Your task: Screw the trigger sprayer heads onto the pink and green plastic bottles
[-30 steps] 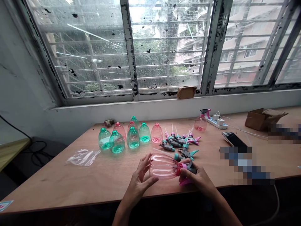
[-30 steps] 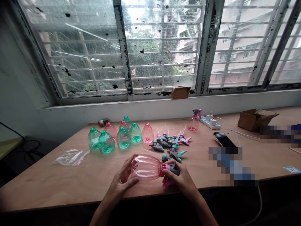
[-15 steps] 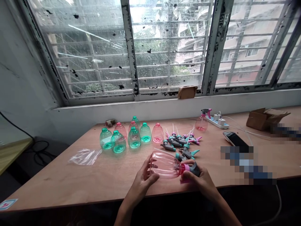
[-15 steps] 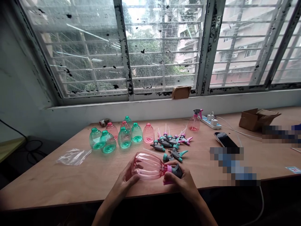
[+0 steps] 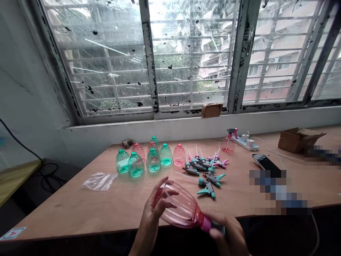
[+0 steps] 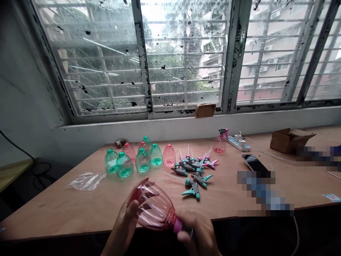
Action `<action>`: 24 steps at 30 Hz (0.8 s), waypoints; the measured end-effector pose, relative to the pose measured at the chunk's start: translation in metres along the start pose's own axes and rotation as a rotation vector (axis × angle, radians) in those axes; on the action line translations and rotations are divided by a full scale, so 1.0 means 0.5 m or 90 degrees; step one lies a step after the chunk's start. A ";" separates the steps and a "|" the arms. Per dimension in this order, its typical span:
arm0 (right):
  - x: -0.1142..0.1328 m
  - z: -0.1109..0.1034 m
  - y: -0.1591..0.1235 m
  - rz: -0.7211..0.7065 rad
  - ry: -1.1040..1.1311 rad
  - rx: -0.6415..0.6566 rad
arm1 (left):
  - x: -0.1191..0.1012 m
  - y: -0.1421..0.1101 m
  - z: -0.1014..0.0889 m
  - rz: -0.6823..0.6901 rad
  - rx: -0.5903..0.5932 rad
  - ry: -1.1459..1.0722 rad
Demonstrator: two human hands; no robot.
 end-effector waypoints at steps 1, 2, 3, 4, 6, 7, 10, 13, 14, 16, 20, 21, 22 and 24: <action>-0.043 0.011 -0.003 0.153 0.045 -0.021 | -0.018 -0.004 -0.003 0.041 -0.005 0.028; -0.083 0.029 -0.015 0.309 0.089 -0.030 | -0.039 -0.008 -0.002 0.083 0.006 0.059; -0.114 0.047 -0.033 0.446 0.125 -0.029 | -0.058 -0.013 0.005 0.118 0.036 0.094; -0.131 0.062 -0.049 0.544 0.150 -0.024 | -0.075 -0.017 0.015 0.142 0.079 0.134; -0.136 0.063 -0.056 0.597 0.155 -0.030 | -0.098 -0.020 0.041 0.152 0.176 0.216; -0.128 0.046 -0.045 0.553 0.130 -0.048 | -0.106 -0.018 0.054 0.146 0.213 0.243; -0.036 -0.028 0.012 0.190 -0.015 -0.105 | -0.120 -0.002 0.087 0.090 0.289 0.238; 0.085 -0.015 0.018 -0.197 -0.146 -0.023 | -0.115 0.026 0.083 0.016 0.232 0.150; 0.104 0.006 0.016 -0.257 -0.169 0.016 | -0.113 0.036 0.067 0.006 0.176 0.138; 0.114 0.045 0.028 -0.262 -0.197 0.039 | -0.122 0.047 0.023 0.031 0.054 0.155; 0.089 0.104 0.075 -0.059 -0.143 -0.050 | -0.193 0.034 -0.038 0.196 -0.092 0.230; 0.075 0.117 0.083 0.011 -0.101 -0.061 | -0.213 0.028 -0.045 0.241 -0.114 0.246; 0.059 0.132 0.088 0.086 -0.051 -0.059 | -0.232 0.021 -0.049 0.287 -0.130 0.254; 0.023 0.166 0.088 0.233 0.064 -0.017 | -0.267 0.004 -0.042 0.397 -0.127 0.258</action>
Point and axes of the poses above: each hand's wrist, its own y-axis towards the middle knuckle, its own z-axis out of the palm, x = y × z, the point moved 10 cm from there along y, towards the middle knuckle, and after that the axes turned 11 degrees about -x, right-handed, at the moved point
